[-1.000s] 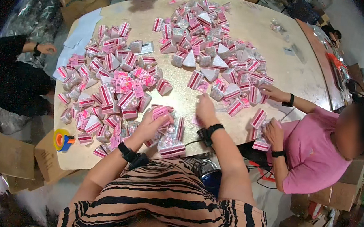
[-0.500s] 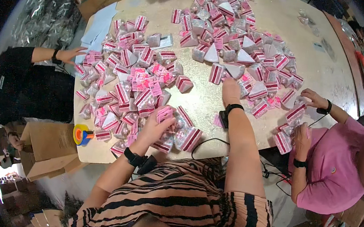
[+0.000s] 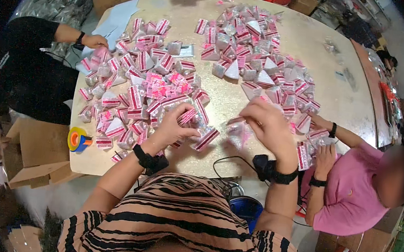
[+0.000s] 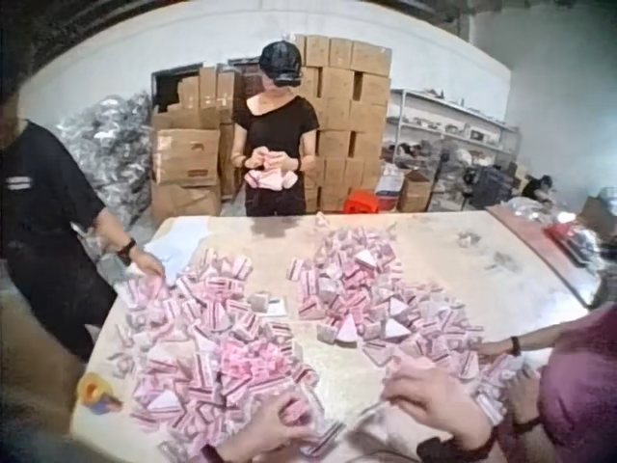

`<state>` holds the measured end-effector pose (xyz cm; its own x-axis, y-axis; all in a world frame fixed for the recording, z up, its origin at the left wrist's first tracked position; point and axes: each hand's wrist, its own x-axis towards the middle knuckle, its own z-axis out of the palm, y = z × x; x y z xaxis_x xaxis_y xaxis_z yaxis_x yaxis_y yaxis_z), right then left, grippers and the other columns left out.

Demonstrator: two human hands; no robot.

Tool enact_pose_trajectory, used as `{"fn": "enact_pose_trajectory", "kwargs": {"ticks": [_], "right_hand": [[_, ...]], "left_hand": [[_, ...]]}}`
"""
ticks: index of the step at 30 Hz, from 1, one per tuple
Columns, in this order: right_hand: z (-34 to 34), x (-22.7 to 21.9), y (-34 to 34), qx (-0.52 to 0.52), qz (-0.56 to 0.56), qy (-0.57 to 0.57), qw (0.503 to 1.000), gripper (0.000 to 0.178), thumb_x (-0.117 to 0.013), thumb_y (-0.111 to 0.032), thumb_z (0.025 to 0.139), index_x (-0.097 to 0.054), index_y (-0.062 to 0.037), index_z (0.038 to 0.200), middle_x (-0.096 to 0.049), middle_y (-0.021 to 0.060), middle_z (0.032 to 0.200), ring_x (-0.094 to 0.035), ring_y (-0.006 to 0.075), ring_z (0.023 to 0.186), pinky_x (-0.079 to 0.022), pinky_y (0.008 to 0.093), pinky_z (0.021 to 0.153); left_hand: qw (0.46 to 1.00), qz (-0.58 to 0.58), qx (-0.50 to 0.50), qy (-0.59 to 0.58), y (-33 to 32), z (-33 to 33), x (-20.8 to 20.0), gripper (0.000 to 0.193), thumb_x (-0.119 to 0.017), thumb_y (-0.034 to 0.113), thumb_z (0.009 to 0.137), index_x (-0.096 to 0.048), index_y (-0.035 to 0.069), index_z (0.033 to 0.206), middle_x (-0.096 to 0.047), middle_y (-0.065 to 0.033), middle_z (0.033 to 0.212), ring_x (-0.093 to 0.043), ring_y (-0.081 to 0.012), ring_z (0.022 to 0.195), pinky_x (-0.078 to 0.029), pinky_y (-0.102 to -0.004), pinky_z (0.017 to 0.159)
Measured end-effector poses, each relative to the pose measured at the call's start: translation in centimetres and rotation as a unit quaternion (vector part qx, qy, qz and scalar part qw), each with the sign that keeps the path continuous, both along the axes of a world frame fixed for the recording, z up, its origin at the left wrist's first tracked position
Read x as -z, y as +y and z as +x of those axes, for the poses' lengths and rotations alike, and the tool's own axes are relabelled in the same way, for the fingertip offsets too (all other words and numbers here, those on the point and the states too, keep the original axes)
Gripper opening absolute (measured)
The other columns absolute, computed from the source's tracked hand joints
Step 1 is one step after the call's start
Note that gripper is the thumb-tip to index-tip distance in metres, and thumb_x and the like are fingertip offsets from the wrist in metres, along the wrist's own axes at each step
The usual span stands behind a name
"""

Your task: The person sits at a table in a warehouse and packs small pink and white items into clear plastic bags. They seal the bags and place them into a pile on the table. Other workers are visible in the background performing similar tasks.

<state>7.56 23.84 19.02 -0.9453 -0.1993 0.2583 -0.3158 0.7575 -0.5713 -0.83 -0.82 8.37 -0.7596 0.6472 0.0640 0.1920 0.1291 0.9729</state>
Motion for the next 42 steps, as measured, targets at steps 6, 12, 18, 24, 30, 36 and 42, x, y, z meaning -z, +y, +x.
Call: {"fn": "enact_pose_trajectory", "kwargs": {"ticks": [6, 12, 18, 24, 30, 36, 42], "right_hand": [[0.0, 2.1, -6.9, -0.031, -0.091, 0.048, 0.994, 0.014, -0.062, 0.004, 0.073, -0.062, -0.0020, 0.085, -0.058, 0.0096, 0.082, -0.060, 0.0235, 0.075, -0.047, 0.0302, 0.063], [0.5, 4.2, -8.7, -0.009, -0.169, 0.077, 0.983, 0.015, -0.062, 0.005, 0.073, -0.062, -0.0014, 0.087, -0.056, 0.0103, 0.078, -0.057, 0.0238, 0.069, -0.046, 0.0302, 0.061], [1.2, 4.2, -10.1, -0.002, -0.128, 0.089, 0.988, 0.019, -0.062, 0.005, 0.073, -0.062, -0.0020, 0.090, -0.056, 0.0100, 0.077, -0.058, 0.0227, 0.067, -0.046, 0.0304, 0.058], [1.6, 4.4, -10.9, 0.007, -0.127, 0.101, 0.987, 0.014, -0.062, 0.002, 0.073, -0.060, -0.0022, 0.087, -0.054, 0.0104, 0.075, -0.056, 0.0256, 0.067, -0.045, 0.0327, 0.059], [1.6, 5.0, -12.0, 0.044, -0.148, 0.067, 0.986, 0.028, -0.064, -0.006, 0.072, -0.059, -0.0039, 0.100, -0.055, 0.0129, 0.094, -0.057, 0.0288, 0.083, -0.047, 0.0347, 0.069], [1.4, 6.7, -13.2, 0.014, 0.057, 0.084, 0.995, 0.071, -0.073, -0.022, 0.061, -0.045, -0.0027, 0.123, -0.052, 0.0151, 0.115, -0.049, 0.0316, 0.108, -0.037, 0.0416, 0.091], [1.9, 8.7, -14.1, 0.018, 0.113, 0.074, 0.991, 0.072, -0.076, -0.022, 0.054, -0.048, -0.0027, 0.117, -0.057, 0.0122, 0.104, -0.054, 0.0275, 0.100, -0.038, 0.0416, 0.090]], "left_hand": [[0.995, 0.068, 0.062, 0.031, -0.3, -0.3, -0.3, 0.068, -0.086, 0.028, 0.051, -0.051, 0.004, 0.104, -0.054, -0.0065, 0.092, -0.051, -0.0175, 0.088, -0.041, -0.0297, 0.081], [0.989, 0.111, 0.090, -0.022, -1.3, 0.8, -0.6, 0.068, -0.086, 0.029, 0.053, -0.051, 0.005, 0.105, -0.054, -0.0028, 0.095, -0.050, -0.0134, 0.088, -0.042, -0.0272, 0.080], [0.989, 0.104, 0.086, 0.059, -1.9, 1.5, -1.3, 0.053, -0.081, 0.021, 0.063, -0.052, 0.004, 0.104, -0.057, -0.0056, 0.094, -0.054, -0.0150, 0.086, -0.044, -0.0290, 0.078], [0.990, 0.079, 0.083, 0.077, -2.3, 2.1, -1.6, 0.039, -0.073, 0.012, 0.071, -0.054, 0.003, 0.103, -0.058, -0.0062, 0.095, -0.055, -0.0148, 0.088, -0.043, -0.0284, 0.080], [0.990, 0.102, 0.068, -0.075, -1.9, 2.3, -0.2, 0.024, -0.062, 0.009, 0.080, -0.056, 0.001, 0.102, -0.059, -0.0056, 0.092, -0.057, -0.0131, 0.083, -0.047, -0.0259, 0.073], [0.924, 0.135, 0.021, -0.358, -1.8, 2.8, 1.5, 0.019, -0.055, 0.008, 0.085, -0.058, 0.002, 0.103, -0.061, -0.0054, 0.091, -0.059, -0.0128, 0.081, -0.049, -0.0259, 0.068], [0.892, 0.133, 0.068, -0.426, -2.3, 3.5, 2.5, 0.027, -0.058, 0.009, 0.085, -0.053, 0.003, 0.111, -0.059, -0.0057, 0.103, -0.058, -0.0142, 0.093, -0.049, -0.0283, 0.075]]}}
